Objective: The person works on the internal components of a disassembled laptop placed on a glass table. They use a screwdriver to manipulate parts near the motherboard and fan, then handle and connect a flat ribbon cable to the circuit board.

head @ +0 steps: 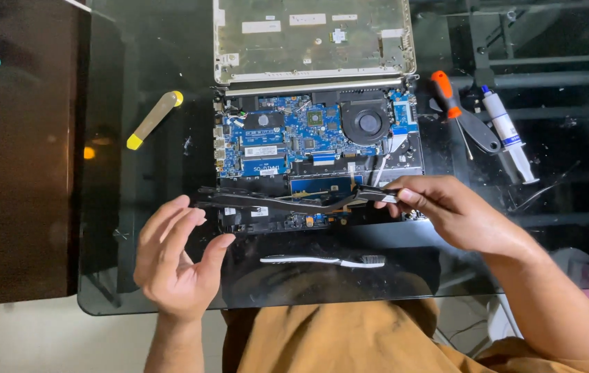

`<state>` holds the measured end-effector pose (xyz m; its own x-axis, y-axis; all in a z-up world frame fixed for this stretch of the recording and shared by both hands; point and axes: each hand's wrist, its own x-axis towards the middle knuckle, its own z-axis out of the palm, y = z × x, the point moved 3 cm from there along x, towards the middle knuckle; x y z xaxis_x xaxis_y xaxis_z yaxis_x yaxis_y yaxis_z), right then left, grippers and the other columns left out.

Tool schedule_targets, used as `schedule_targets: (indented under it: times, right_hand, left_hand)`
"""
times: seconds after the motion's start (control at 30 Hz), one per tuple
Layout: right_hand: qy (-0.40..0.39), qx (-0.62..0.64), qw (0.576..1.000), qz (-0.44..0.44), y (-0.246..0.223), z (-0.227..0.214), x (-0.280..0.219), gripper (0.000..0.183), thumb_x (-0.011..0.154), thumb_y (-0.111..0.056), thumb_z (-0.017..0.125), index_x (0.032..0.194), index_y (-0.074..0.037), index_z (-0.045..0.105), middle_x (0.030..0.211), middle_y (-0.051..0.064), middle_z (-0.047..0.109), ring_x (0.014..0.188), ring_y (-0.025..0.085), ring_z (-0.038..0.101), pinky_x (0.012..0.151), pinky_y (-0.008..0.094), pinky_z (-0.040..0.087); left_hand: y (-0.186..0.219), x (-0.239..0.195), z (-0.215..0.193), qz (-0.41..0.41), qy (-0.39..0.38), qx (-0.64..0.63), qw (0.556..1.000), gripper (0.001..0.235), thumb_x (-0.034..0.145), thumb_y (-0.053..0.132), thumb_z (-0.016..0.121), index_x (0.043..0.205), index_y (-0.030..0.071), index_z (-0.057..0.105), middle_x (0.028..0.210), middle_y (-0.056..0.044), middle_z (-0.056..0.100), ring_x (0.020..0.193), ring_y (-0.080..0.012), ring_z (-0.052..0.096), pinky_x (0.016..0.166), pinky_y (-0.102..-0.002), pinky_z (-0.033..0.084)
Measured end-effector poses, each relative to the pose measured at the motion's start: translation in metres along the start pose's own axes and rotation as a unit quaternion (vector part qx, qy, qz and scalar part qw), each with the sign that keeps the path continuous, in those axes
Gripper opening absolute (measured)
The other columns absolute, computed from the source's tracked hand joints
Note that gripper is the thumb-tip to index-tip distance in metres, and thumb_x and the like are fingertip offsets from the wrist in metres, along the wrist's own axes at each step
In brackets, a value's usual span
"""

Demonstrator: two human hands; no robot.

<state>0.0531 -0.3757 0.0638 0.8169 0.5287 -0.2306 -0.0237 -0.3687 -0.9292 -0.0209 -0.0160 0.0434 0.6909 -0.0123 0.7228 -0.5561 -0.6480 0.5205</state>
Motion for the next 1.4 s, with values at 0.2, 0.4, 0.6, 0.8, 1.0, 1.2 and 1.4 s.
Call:
schedule_targets:
  times: [0.2, 0.4, 0.6, 0.8, 1.0, 1.2, 1.4]
  right_hand:
    - [-0.024, -0.027, 0.999, 0.000, -0.006, 0.001, 0.002, 0.037, 0.106, -0.028, 0.046, 0.088, -0.007, 0.071, 0.081, 0.002, 0.068, 0.077, 0.014, 0.060, 0.075, 0.030, 0.047]
    - [-0.035, -0.016, 0.999, -0.004, -0.003, -0.006, 0.004, 0.036, 0.106, -0.029, 0.046, 0.091, -0.007, 0.071, 0.081, 0.002, 0.067, 0.077, 0.014, 0.060, 0.076, 0.029, 0.048]
    - [-0.047, 0.000, 0.999, -0.010, 0.006, -0.012, 0.003, 0.038, 0.107, -0.029, 0.045, 0.085, -0.007, 0.068, 0.078, 0.002, 0.063, 0.076, 0.015, 0.058, 0.076, 0.029, 0.046]
    - [-0.001, 0.010, 1.000, 0.003, 0.001, -0.011, 0.002, 0.032, 0.105, -0.024, 0.048, 0.112, -0.003, 0.070, 0.086, 0.005, 0.069, 0.080, 0.014, 0.066, 0.076, 0.029, 0.053]
    - [0.050, -0.106, 0.992, 0.038, -0.009, -0.008, -0.001, 0.037, 0.091, -0.024, 0.069, 0.124, -0.008, 0.066, 0.107, 0.002, 0.075, 0.090, 0.011, 0.069, 0.083, 0.029, 0.055]
    - [0.111, -0.238, 0.965, 0.001, -0.012, -0.002, 0.002, 0.027, 0.094, -0.021, 0.068, 0.119, -0.010, 0.068, 0.108, 0.005, 0.077, 0.091, 0.021, 0.073, 0.074, 0.035, 0.052]
    - [0.144, -0.250, 0.957, -0.036, -0.014, -0.004, 0.007, 0.027, 0.096, -0.015, 0.067, 0.121, -0.005, 0.069, 0.113, 0.010, 0.068, 0.090, 0.022, 0.068, 0.074, 0.035, 0.053]
  left_hand:
    - [-0.001, 0.002, 0.003, -0.028, -0.021, -0.020, 0.999, 0.035, 0.099, 0.008, 0.072, 0.129, -0.006, 0.062, 0.127, -0.026, 0.067, 0.118, -0.0370, 0.071, 0.090, -0.040, 0.069]
    - [-0.008, 0.002, 0.000, -0.020, -0.060, 0.022, 0.998, 0.037, 0.093, 0.011, 0.080, 0.123, -0.005, 0.066, 0.114, -0.022, 0.074, 0.102, -0.0346, 0.077, 0.082, -0.039, 0.066]
    - [-0.008, 0.006, -0.004, 0.007, -0.113, 0.000, 0.994, 0.036, 0.088, 0.007, 0.083, 0.118, -0.005, 0.069, 0.109, -0.021, 0.075, 0.095, -0.0315, 0.077, 0.081, -0.037, 0.066]
    - [-0.015, -0.001, -0.001, -0.071, -0.155, -0.038, 0.985, 0.033, 0.087, 0.005, 0.082, 0.116, -0.003, 0.067, 0.110, -0.019, 0.073, 0.099, -0.0279, 0.075, 0.087, -0.036, 0.065]
    - [-0.022, -0.008, 0.003, -0.126, -0.182, -0.051, 0.974, 0.034, 0.086, 0.007, 0.082, 0.116, -0.001, 0.067, 0.113, -0.017, 0.071, 0.101, -0.0267, 0.073, 0.086, -0.035, 0.064]
    - [-0.024, 0.002, 0.007, -0.128, -0.192, -0.064, 0.971, 0.032, 0.088, 0.010, 0.080, 0.116, -0.001, 0.069, 0.115, -0.016, 0.070, 0.099, -0.0249, 0.071, 0.089, -0.033, 0.063]
    - [-0.026, 0.020, 0.015, -0.085, -0.209, -0.057, 0.973, 0.031, 0.088, 0.008, 0.082, 0.114, -0.001, 0.070, 0.115, -0.017, 0.072, 0.101, -0.0265, 0.074, 0.090, -0.035, 0.064]
